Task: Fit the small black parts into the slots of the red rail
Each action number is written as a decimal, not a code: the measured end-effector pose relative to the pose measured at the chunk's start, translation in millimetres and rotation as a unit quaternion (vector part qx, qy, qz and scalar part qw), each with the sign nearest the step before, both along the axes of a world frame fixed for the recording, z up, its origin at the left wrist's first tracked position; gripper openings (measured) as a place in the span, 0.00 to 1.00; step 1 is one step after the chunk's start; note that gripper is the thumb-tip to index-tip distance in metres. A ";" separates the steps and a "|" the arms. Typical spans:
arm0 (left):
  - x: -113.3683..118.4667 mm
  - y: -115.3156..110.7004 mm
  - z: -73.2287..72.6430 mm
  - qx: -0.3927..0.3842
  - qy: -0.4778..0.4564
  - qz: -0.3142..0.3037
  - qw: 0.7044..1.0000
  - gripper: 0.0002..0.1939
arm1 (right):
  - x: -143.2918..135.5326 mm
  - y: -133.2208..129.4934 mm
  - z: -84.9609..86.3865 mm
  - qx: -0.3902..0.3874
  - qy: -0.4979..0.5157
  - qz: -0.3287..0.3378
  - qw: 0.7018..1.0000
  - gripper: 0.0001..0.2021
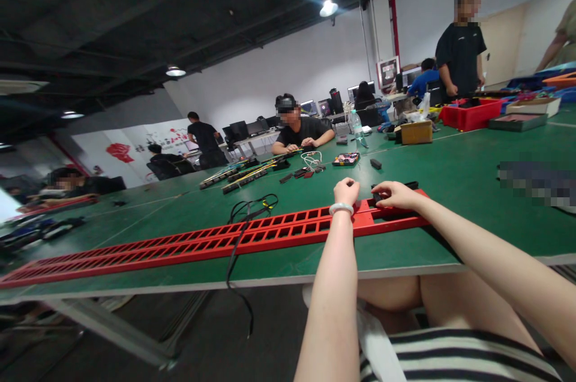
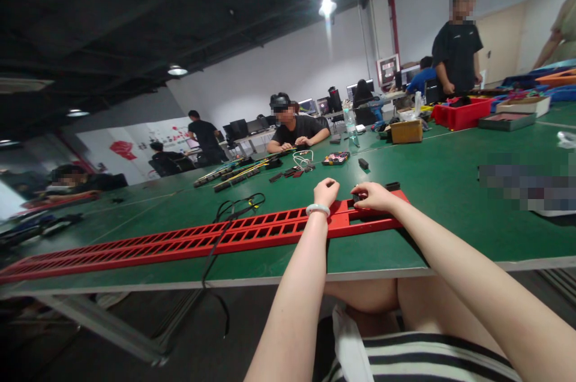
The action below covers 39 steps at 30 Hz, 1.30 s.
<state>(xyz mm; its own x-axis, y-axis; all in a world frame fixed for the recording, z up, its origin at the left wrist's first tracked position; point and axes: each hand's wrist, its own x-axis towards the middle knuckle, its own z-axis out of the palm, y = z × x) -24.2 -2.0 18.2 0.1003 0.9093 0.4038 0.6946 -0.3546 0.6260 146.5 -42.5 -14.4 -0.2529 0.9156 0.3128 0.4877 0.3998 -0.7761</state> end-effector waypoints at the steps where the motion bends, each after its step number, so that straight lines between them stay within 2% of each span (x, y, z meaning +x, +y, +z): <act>1: -0.4 0.5 -0.2 -0.006 -0.005 0.002 1.000 0.08 | 0.0 -0.2 -0.7 -0.002 0.001 0.001 1.000 0.21; 15: -1.7 0.3 -4.4 0.050 0.005 0.003 0.999 0.07 | -1.7 -3.9 4.1 0.081 -0.073 -0.035 0.993 0.21; 26: -0.2 -1.5 -2.5 0.048 0.015 0.012 0.999 0.08 | -0.3 -5.6 6.5 0.115 -0.113 -0.019 0.987 0.20; 34: 0.6 -3.8 -2.1 0.043 0.021 0.016 0.999 0.08 | -1.0 -12.3 14.0 0.111 -0.149 0.000 0.983 0.20; 39: 0.7 -3.2 -4.6 0.043 0.020 0.023 0.999 0.08 | 0.4 -12.7 12.0 0.121 -0.162 0.000 0.979 0.20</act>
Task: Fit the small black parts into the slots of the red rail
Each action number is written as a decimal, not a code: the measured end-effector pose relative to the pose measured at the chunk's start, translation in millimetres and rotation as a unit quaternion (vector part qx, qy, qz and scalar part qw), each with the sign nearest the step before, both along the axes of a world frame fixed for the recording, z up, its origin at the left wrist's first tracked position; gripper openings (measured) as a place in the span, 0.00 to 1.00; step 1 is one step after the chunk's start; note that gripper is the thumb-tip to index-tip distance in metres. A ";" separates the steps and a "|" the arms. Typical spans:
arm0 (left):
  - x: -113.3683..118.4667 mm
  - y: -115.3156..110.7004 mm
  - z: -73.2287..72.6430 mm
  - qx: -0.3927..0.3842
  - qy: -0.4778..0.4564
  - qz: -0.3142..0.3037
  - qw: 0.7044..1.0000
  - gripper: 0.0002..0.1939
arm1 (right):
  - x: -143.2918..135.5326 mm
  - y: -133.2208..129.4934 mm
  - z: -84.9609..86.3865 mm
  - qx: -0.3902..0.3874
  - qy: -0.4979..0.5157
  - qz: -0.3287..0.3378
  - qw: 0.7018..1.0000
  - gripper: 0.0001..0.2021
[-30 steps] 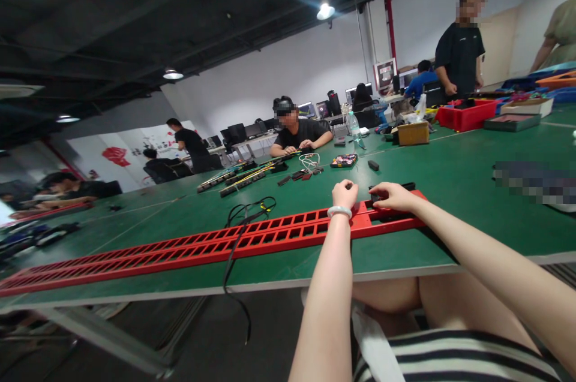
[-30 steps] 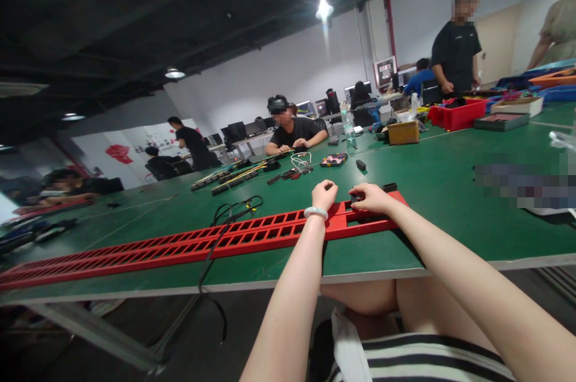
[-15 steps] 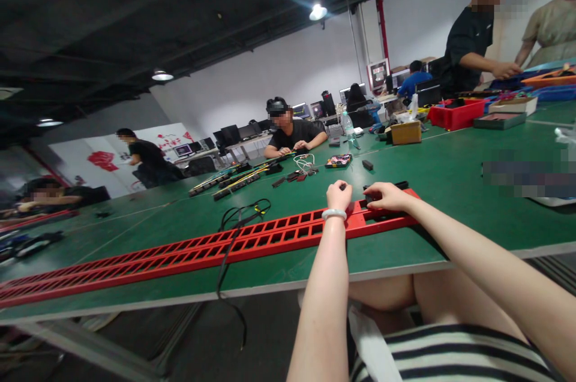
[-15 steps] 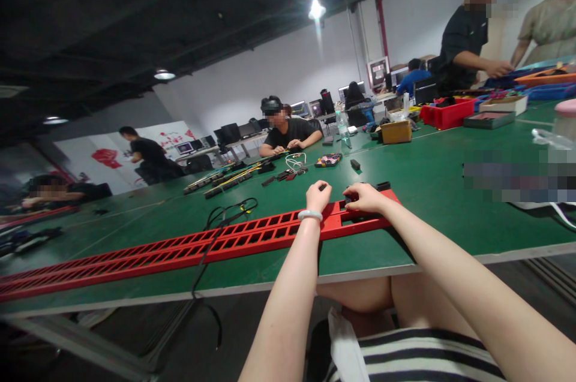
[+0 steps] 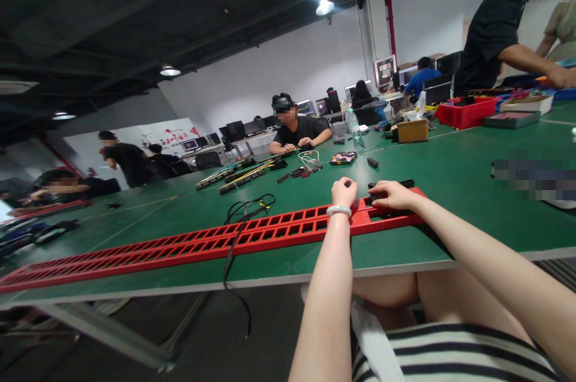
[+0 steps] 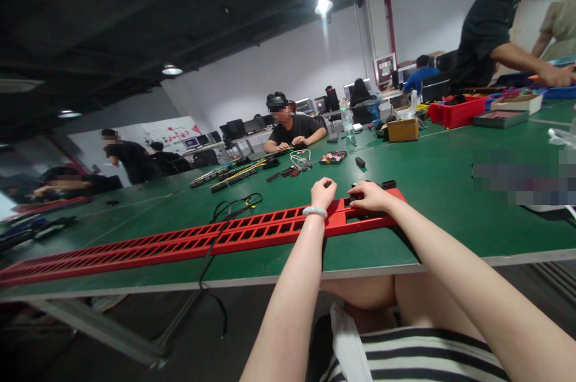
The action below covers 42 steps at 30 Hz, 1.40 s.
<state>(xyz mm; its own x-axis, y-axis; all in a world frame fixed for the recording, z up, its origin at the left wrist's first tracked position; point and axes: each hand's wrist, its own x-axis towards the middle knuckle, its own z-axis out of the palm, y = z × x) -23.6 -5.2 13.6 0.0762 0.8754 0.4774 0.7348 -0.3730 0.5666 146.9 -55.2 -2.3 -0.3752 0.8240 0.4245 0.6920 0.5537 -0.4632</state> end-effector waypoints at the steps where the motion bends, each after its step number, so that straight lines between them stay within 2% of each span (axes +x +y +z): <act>1: 0.0 0.3 -0.6 -0.001 -0.002 0.001 1.000 0.08 | 0.3 0.1 -0.6 -0.001 -0.002 -0.002 1.000 0.20; 16: 1.3 -2.0 -1.4 -0.008 -0.007 0.003 1.000 0.08 | 1.0 -0.5 -0.3 -0.010 -0.034 0.005 0.999 0.20; 42: 1.0 -2.6 -2.8 -0.006 -0.013 0.005 1.000 0.08 | 2.3 -0.6 0.4 -0.050 -0.018 0.013 0.999 0.20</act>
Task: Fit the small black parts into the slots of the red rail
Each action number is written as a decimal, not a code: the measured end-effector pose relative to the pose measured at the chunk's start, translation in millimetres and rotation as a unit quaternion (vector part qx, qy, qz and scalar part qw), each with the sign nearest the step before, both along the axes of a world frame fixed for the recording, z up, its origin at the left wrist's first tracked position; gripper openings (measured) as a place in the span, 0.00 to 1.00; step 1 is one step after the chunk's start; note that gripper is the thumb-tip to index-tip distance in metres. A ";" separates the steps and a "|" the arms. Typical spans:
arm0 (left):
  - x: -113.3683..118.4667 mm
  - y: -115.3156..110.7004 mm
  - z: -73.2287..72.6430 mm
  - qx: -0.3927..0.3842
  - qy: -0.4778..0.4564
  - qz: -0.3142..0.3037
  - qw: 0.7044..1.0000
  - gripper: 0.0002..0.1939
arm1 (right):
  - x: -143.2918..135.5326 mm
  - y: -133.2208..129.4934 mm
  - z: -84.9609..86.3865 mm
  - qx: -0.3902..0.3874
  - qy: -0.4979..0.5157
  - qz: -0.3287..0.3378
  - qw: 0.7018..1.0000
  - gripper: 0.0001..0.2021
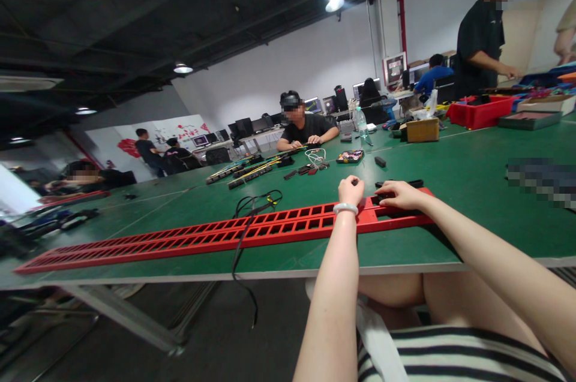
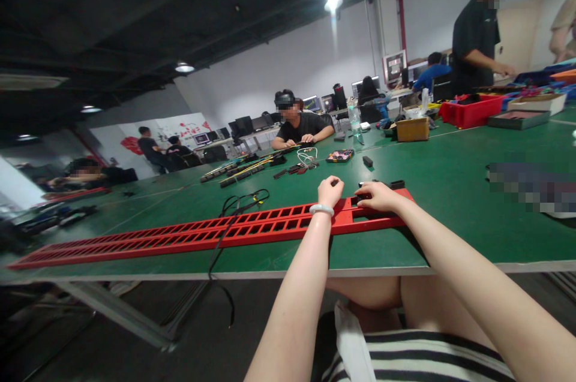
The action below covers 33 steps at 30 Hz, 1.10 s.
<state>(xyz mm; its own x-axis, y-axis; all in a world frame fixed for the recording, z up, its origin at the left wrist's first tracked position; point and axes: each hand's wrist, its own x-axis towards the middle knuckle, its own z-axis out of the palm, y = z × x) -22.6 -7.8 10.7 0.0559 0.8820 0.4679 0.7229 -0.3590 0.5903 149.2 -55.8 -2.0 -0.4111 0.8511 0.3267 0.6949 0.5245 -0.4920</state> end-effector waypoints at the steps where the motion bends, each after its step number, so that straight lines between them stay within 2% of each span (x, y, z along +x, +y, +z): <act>1: -0.1 0.4 -0.4 0.000 -0.001 -0.002 1.000 0.08 | 0.0 0.0 0.1 0.000 -0.001 0.000 1.000 0.20; 14: -1.2 -1.2 1.7 -0.009 -0.009 -0.004 1.000 0.07 | -1.1 1.4 -0.9 0.019 -0.008 0.014 1.000 0.18; 21: -0.9 -1.8 1.4 -0.009 -0.006 -0.004 1.000 0.08 | -2.0 3.1 -5.2 0.014 0.017 -0.022 1.000 0.19; 26: -0.1 -1.2 -0.2 -0.003 -0.006 -0.004 1.000 0.08 | 0.5 5.1 -7.3 0.041 0.015 -0.022 0.999 0.17; 33: 0.8 -0.6 -0.4 -0.001 -0.003 -0.003 1.000 0.08 | 2.6 7.4 -10.4 0.031 0.016 -0.020 0.999 0.17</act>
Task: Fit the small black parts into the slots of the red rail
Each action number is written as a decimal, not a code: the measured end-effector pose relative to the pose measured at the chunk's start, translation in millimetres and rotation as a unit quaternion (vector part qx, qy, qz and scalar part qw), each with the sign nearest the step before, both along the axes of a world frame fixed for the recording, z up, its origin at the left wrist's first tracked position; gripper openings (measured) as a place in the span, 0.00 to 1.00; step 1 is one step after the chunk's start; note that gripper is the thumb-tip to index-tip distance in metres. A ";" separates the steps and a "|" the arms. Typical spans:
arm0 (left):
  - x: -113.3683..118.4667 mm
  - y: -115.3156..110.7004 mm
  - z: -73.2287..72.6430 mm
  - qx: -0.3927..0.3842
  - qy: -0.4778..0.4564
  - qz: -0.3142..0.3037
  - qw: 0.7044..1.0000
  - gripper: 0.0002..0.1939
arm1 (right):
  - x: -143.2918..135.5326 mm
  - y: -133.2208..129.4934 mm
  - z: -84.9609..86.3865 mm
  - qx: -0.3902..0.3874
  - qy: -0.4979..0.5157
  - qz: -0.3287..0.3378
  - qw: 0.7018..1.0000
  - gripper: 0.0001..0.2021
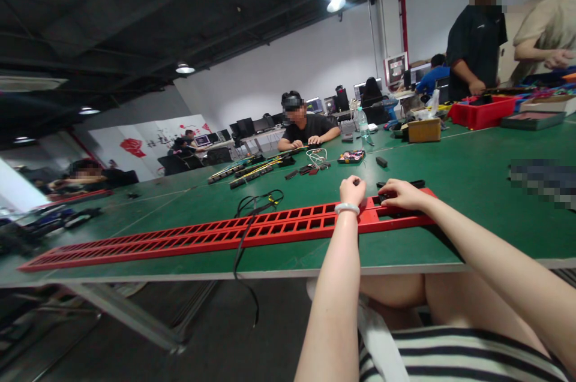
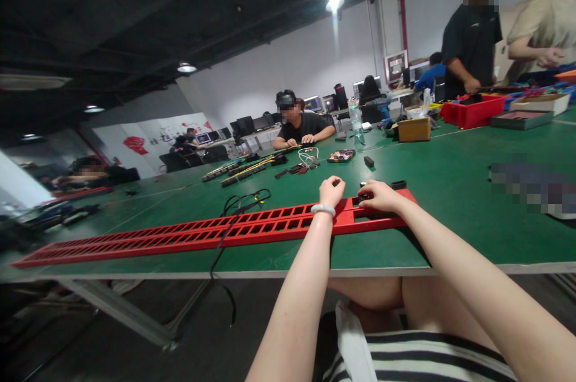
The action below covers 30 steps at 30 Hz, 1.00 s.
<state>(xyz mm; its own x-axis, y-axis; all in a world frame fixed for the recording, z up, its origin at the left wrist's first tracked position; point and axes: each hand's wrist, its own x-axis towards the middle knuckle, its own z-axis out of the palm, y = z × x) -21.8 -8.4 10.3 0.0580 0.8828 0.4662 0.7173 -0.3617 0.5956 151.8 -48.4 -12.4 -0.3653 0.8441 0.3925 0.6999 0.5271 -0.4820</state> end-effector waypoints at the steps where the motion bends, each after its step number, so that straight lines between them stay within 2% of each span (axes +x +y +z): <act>1: 0.0 0.1 0.0 0.000 0.000 0.002 1.000 0.08 | 0.0 -0.1 0.3 -0.003 -0.001 0.003 1.000 0.16; 17: -1.7 -0.1 -0.3 -0.004 0.003 0.001 1.000 0.08 | -2.0 -6.9 10.4 -0.007 -0.014 0.032 0.999 0.15; 30: -1.7 2.7 -2.3 0.003 0.005 0.001 1.000 0.08 | -1.7 -5.1 7.0 0.000 -0.019 0.027 0.999 0.16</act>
<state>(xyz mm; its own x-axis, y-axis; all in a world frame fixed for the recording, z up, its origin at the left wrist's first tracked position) -23.5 -5.6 8.0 0.0614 0.8802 0.4706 0.7232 -0.3641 0.5869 150.1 -53.5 -5.4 -0.4259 0.8226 0.3768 0.6883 0.5649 -0.4551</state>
